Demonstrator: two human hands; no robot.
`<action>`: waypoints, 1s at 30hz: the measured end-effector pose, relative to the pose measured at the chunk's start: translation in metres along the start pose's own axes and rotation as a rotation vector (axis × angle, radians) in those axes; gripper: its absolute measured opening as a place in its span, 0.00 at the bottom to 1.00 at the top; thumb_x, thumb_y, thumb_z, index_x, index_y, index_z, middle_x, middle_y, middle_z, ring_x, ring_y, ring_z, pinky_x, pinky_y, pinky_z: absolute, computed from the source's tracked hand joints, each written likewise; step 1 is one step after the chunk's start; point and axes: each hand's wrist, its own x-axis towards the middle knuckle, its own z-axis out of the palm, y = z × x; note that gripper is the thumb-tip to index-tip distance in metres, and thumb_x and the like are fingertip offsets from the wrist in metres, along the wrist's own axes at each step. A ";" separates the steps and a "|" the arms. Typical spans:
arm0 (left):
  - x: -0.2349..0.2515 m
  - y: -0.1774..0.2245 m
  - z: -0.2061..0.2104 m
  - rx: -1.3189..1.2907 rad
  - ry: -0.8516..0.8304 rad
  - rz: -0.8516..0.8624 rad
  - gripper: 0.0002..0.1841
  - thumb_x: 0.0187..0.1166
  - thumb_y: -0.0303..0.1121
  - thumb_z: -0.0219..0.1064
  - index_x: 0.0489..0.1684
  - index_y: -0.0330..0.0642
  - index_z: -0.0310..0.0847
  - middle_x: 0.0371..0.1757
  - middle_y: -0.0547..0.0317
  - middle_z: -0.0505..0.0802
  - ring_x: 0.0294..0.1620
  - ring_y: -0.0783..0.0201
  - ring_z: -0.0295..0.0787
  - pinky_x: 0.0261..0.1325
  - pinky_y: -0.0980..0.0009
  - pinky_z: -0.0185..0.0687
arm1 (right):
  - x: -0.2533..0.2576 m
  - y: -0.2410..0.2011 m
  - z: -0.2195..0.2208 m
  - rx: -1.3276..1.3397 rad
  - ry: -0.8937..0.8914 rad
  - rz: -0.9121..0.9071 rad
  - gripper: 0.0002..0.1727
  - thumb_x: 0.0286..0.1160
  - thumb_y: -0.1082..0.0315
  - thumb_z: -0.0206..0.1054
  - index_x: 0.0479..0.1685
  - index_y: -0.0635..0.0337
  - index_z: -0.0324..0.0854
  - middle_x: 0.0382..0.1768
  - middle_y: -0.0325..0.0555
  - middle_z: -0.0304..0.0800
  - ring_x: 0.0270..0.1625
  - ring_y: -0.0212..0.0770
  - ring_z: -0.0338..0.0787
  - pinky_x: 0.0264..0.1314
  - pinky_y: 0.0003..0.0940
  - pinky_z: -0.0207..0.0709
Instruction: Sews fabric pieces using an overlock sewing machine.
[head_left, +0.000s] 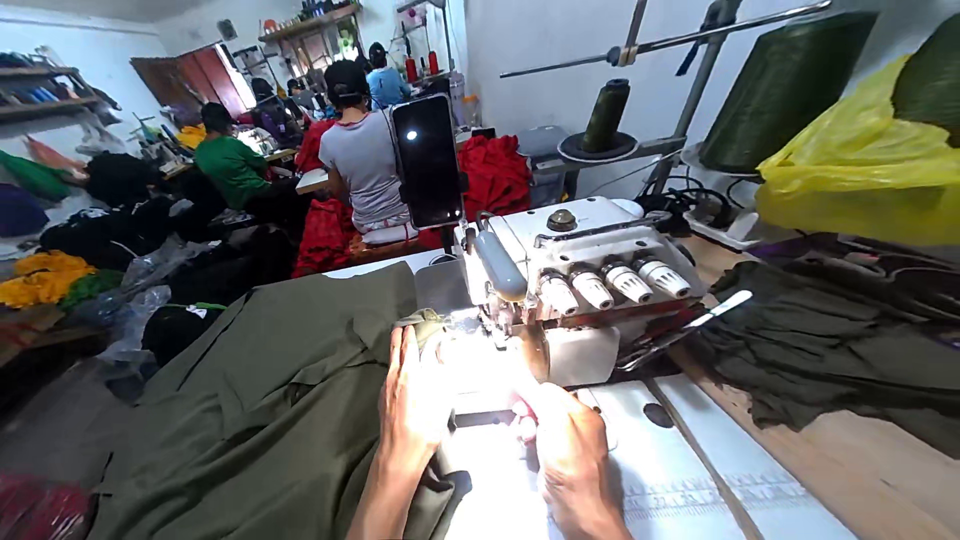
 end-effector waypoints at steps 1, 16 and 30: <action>-0.005 -0.004 0.004 -0.041 0.080 0.047 0.27 0.86 0.40 0.59 0.79 0.30 0.75 0.81 0.38 0.79 0.81 0.50 0.78 0.80 0.58 0.76 | -0.003 -0.002 -0.001 0.001 0.001 0.011 0.19 0.77 0.77 0.62 0.12 0.57 0.76 0.10 0.36 0.79 0.09 0.28 0.75 0.11 0.23 0.70; 0.010 0.018 -0.035 0.120 -0.036 -0.026 0.19 0.84 0.42 0.62 0.63 0.37 0.83 0.51 0.45 0.93 0.52 0.46 0.92 0.55 0.45 0.85 | -0.024 0.013 -0.015 -0.124 -0.371 0.040 0.16 0.87 0.65 0.58 0.46 0.63 0.92 0.37 0.42 0.97 0.35 0.32 0.94 0.37 0.28 0.89; -0.078 0.019 0.035 -0.121 0.188 0.582 0.15 0.79 0.34 0.66 0.54 0.34 0.92 0.57 0.48 0.96 0.64 0.58 0.93 0.69 0.67 0.86 | 0.008 -0.001 -0.032 0.647 -0.153 0.316 0.25 0.97 0.61 0.40 0.37 0.62 0.80 0.31 0.46 0.88 0.33 0.38 0.91 0.37 0.33 0.88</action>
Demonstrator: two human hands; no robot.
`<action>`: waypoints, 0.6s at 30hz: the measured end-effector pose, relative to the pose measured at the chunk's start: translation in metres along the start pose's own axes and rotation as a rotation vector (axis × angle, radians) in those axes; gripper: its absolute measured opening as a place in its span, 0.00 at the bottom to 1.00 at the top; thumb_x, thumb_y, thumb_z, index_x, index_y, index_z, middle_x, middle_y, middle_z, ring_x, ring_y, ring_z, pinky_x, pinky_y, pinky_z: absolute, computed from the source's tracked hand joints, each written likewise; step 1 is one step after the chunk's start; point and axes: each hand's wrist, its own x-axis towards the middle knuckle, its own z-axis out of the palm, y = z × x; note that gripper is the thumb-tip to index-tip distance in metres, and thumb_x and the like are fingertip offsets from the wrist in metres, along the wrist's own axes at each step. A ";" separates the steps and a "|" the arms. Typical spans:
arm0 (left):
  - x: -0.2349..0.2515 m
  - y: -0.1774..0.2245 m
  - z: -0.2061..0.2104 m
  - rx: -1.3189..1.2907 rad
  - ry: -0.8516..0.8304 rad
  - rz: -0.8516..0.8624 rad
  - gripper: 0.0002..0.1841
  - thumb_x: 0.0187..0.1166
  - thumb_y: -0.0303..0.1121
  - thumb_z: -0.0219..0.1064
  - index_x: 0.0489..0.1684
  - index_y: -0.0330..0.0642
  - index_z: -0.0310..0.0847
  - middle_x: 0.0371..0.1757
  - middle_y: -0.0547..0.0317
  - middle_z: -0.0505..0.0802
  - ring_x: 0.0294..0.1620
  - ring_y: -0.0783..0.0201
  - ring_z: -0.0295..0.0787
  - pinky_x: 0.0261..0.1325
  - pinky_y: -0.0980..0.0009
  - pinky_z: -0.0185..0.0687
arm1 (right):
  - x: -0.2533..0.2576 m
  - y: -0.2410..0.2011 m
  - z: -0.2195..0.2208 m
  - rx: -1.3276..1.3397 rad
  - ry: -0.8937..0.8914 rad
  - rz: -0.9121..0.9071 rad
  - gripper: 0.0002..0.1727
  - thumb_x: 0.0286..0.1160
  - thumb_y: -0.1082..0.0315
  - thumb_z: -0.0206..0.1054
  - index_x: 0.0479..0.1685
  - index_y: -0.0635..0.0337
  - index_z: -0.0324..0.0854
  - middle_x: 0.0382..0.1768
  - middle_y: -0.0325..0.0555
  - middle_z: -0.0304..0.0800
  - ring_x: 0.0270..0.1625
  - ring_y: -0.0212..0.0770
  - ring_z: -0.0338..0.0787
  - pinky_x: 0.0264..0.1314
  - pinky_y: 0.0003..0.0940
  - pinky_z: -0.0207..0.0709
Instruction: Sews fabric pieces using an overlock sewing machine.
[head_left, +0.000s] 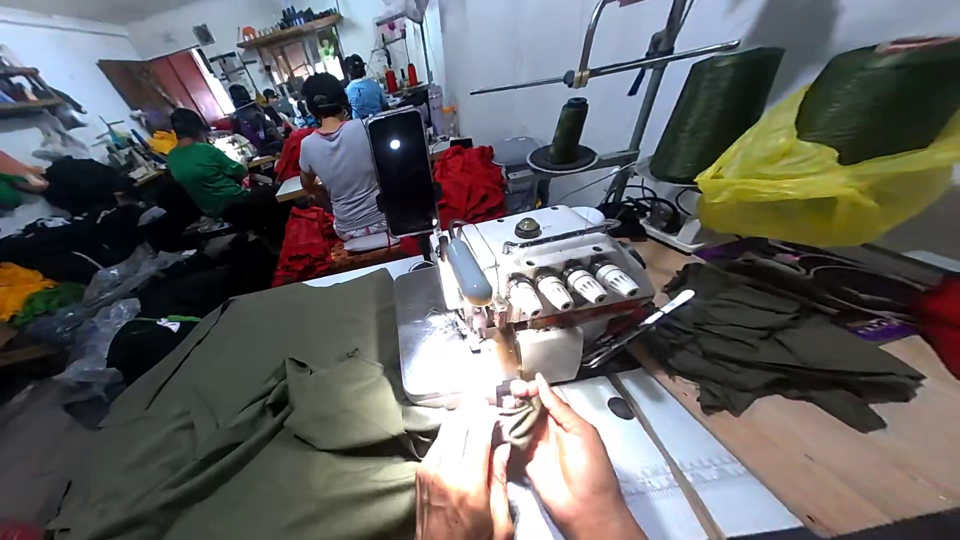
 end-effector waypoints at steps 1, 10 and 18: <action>0.000 0.001 -0.002 -0.026 -0.012 -0.011 0.15 0.79 0.34 0.66 0.55 0.33 0.91 0.58 0.48 0.96 0.65 0.58 0.92 0.69 0.67 0.86 | -0.008 0.002 -0.002 -0.073 0.007 -0.037 0.23 0.96 0.64 0.41 0.40 0.64 0.81 0.33 0.47 0.90 0.36 0.38 0.92 0.40 0.32 0.88; -0.006 0.000 -0.010 -0.047 -0.163 -0.042 0.19 0.85 0.39 0.61 0.63 0.35 0.88 0.56 0.53 0.97 0.57 0.61 0.95 0.61 0.66 0.89 | -0.054 0.006 -0.011 -0.374 -0.033 -0.176 0.16 0.88 0.75 0.49 0.44 0.66 0.85 0.37 0.46 0.95 0.41 0.35 0.94 0.48 0.29 0.88; -0.014 -0.007 -0.014 -0.056 -0.106 -0.058 0.10 0.77 0.34 0.67 0.40 0.46 0.96 0.43 0.59 0.97 0.49 0.64 0.95 0.53 0.69 0.90 | -0.057 0.009 -0.020 -0.466 0.001 -0.208 0.13 0.85 0.76 0.54 0.46 0.67 0.87 0.41 0.46 0.96 0.44 0.34 0.95 0.51 0.30 0.89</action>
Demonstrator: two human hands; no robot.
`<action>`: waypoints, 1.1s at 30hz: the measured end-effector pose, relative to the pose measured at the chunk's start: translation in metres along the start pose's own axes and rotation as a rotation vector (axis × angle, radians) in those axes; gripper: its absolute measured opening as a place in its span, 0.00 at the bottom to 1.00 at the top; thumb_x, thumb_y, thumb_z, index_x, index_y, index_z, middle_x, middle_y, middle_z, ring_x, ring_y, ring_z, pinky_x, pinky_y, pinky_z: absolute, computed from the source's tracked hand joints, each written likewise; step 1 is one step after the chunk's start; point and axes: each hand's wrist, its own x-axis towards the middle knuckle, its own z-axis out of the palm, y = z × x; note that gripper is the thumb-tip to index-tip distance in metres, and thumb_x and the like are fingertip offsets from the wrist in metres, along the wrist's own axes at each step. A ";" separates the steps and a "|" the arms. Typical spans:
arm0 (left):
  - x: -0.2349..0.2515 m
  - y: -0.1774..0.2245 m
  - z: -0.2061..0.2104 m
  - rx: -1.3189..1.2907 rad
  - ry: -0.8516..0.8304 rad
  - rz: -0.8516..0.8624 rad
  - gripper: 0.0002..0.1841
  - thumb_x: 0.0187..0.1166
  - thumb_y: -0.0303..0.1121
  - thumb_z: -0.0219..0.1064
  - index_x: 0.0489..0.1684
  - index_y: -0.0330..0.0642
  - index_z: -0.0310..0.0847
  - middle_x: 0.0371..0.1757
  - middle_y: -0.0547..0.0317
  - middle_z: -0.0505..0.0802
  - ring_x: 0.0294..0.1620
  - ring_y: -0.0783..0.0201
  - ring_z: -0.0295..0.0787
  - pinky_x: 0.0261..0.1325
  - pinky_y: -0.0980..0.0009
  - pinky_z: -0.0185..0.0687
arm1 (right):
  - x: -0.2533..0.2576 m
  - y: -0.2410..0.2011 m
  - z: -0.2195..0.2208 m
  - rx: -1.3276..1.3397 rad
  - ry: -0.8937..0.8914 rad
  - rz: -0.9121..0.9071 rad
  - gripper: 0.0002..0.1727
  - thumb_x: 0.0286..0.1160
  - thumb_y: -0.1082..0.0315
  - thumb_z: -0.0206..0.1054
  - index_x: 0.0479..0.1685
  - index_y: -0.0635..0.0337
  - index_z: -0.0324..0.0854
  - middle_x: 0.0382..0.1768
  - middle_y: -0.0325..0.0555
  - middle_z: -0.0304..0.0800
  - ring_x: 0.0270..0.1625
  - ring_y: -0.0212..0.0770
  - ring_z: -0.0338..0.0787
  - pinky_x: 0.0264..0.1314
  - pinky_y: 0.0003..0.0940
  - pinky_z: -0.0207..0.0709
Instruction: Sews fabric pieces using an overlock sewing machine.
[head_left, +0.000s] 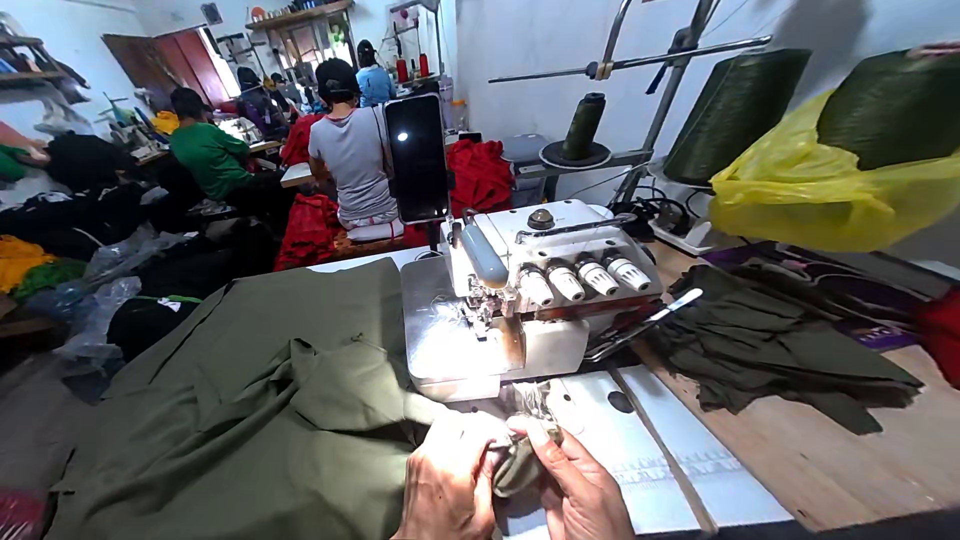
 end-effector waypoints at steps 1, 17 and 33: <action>0.000 -0.001 -0.003 -0.005 0.020 -0.013 0.09 0.76 0.33 0.67 0.38 0.45 0.96 0.42 0.58 0.97 0.48 0.64 0.95 0.53 0.68 0.90 | 0.000 0.002 -0.002 -0.012 -0.001 -0.012 0.12 0.84 0.76 0.56 0.46 0.66 0.87 0.41 0.44 0.96 0.44 0.33 0.94 0.52 0.30 0.89; 0.032 0.009 -0.049 -0.157 0.135 -0.157 0.17 0.83 0.46 0.66 0.26 0.46 0.91 0.31 0.67 0.89 0.39 0.76 0.85 0.45 0.79 0.81 | -0.027 -0.003 -0.042 -0.283 -0.385 -0.119 0.06 0.82 0.68 0.67 0.51 0.57 0.85 0.43 0.30 0.94 0.44 0.24 0.92 0.52 0.26 0.87; 0.024 0.043 -0.066 -0.326 -0.178 -0.071 0.15 0.85 0.35 0.63 0.33 0.35 0.93 0.38 0.52 0.95 0.48 0.62 0.91 0.61 0.63 0.81 | -0.027 -0.012 -0.045 -0.260 -0.560 0.068 0.22 0.94 0.64 0.47 0.43 0.57 0.90 0.30 0.26 0.94 0.30 0.21 0.90 0.38 0.24 0.86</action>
